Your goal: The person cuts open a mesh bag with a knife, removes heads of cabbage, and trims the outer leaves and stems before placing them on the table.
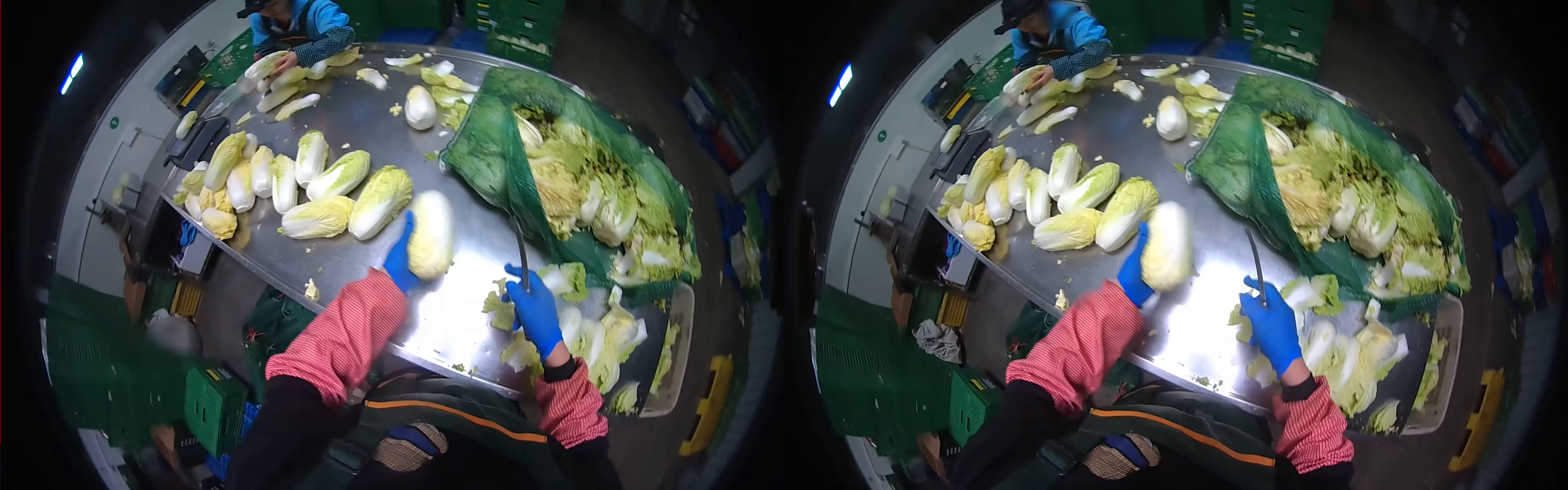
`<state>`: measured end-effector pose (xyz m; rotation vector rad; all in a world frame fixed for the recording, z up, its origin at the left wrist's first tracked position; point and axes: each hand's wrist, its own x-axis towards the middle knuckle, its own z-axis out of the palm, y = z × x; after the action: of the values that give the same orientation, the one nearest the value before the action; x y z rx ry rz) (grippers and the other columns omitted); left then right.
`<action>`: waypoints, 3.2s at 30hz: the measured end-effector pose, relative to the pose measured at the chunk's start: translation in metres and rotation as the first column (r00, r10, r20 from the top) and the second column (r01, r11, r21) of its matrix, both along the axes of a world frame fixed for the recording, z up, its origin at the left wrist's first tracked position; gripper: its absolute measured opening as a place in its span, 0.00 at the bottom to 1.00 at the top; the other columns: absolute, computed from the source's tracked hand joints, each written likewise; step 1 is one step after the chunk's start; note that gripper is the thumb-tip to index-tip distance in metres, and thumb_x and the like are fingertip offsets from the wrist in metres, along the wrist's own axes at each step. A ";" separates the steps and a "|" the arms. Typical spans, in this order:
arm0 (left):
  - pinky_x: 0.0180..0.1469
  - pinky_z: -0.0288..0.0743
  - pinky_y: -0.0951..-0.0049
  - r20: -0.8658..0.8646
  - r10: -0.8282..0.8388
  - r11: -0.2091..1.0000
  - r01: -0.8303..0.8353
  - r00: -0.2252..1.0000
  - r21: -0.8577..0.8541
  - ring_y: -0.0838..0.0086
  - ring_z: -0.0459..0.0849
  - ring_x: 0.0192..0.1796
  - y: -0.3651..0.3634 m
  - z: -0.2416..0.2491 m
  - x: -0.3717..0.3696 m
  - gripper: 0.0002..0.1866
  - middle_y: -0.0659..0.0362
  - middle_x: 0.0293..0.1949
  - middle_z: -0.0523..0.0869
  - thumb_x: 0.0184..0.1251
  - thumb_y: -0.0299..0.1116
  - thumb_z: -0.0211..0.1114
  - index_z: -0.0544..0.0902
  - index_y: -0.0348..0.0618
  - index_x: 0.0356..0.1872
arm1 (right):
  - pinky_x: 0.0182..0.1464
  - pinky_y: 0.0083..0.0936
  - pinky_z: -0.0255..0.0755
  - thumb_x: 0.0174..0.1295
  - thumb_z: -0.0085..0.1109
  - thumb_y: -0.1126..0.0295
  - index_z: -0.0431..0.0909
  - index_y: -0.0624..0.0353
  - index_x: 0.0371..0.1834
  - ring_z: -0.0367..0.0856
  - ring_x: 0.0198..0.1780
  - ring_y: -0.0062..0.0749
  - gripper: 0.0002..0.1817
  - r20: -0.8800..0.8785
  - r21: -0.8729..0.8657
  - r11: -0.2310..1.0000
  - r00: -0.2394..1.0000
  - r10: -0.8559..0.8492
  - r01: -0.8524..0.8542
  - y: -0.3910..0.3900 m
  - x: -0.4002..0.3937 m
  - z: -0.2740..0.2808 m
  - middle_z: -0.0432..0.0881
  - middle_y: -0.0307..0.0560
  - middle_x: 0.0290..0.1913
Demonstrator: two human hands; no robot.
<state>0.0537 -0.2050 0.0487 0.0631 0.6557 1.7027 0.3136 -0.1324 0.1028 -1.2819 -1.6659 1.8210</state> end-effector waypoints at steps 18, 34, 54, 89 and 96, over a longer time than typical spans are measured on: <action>0.68 0.57 0.44 -0.443 -0.529 0.842 -0.513 -0.724 -0.166 0.50 0.60 0.73 -0.005 -0.038 -0.122 0.58 0.47 0.74 0.57 0.42 0.55 0.76 0.54 0.58 0.76 | 0.48 0.31 0.75 0.64 0.58 0.54 0.77 0.57 0.56 0.83 0.42 0.43 0.23 0.368 0.226 0.963 0.929 0.051 -0.143 -0.002 0.014 -0.067 0.84 0.54 0.42; 0.63 0.66 0.57 -0.869 -0.196 0.889 -0.456 -0.455 0.038 0.50 0.74 0.62 0.135 -0.028 -0.167 0.44 0.41 0.63 0.73 0.56 0.39 0.72 0.59 0.44 0.73 | 0.29 0.42 0.75 0.59 0.58 0.53 0.52 0.46 0.75 0.82 0.33 0.48 0.41 0.677 0.449 0.805 0.736 -0.023 -0.387 0.008 0.065 -0.109 0.77 0.56 0.40; 0.63 0.68 0.61 -0.904 0.254 0.793 0.610 -0.345 -0.010 0.56 0.78 0.58 0.370 0.044 0.424 0.28 0.48 0.56 0.81 0.66 0.42 0.63 0.72 0.43 0.65 | 0.46 0.34 0.76 0.63 0.56 0.65 0.62 0.45 0.72 0.82 0.42 0.46 0.31 0.199 0.767 0.487 0.567 -0.800 0.418 0.160 0.489 -0.097 0.81 0.53 0.51; 0.64 0.68 0.57 -0.627 -0.436 0.792 0.055 -0.646 -0.608 0.46 0.74 0.62 0.196 0.005 0.402 0.70 0.36 0.63 0.70 0.36 0.58 0.80 0.43 0.41 0.75 | 0.28 0.26 0.77 0.67 0.50 0.67 0.71 0.49 0.62 0.81 0.29 0.28 0.19 0.011 0.050 0.835 0.835 -0.549 0.548 0.062 0.322 -0.070 0.80 0.47 0.34; 0.65 0.67 0.60 -0.855 -0.231 0.691 0.540 -0.465 -0.480 0.50 0.74 0.64 0.158 -0.027 0.310 0.70 0.37 0.61 0.73 0.33 0.54 0.83 0.46 0.34 0.74 | 0.29 0.36 0.76 0.69 0.48 0.62 0.73 0.50 0.55 0.82 0.27 0.39 0.14 0.351 0.190 0.921 0.852 -0.388 0.341 0.046 0.324 -0.073 0.79 0.50 0.24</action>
<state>0.3636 -0.0466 0.0217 1.9224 1.3554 0.3845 0.6375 -0.0864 0.0294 -1.8429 -1.5421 1.2830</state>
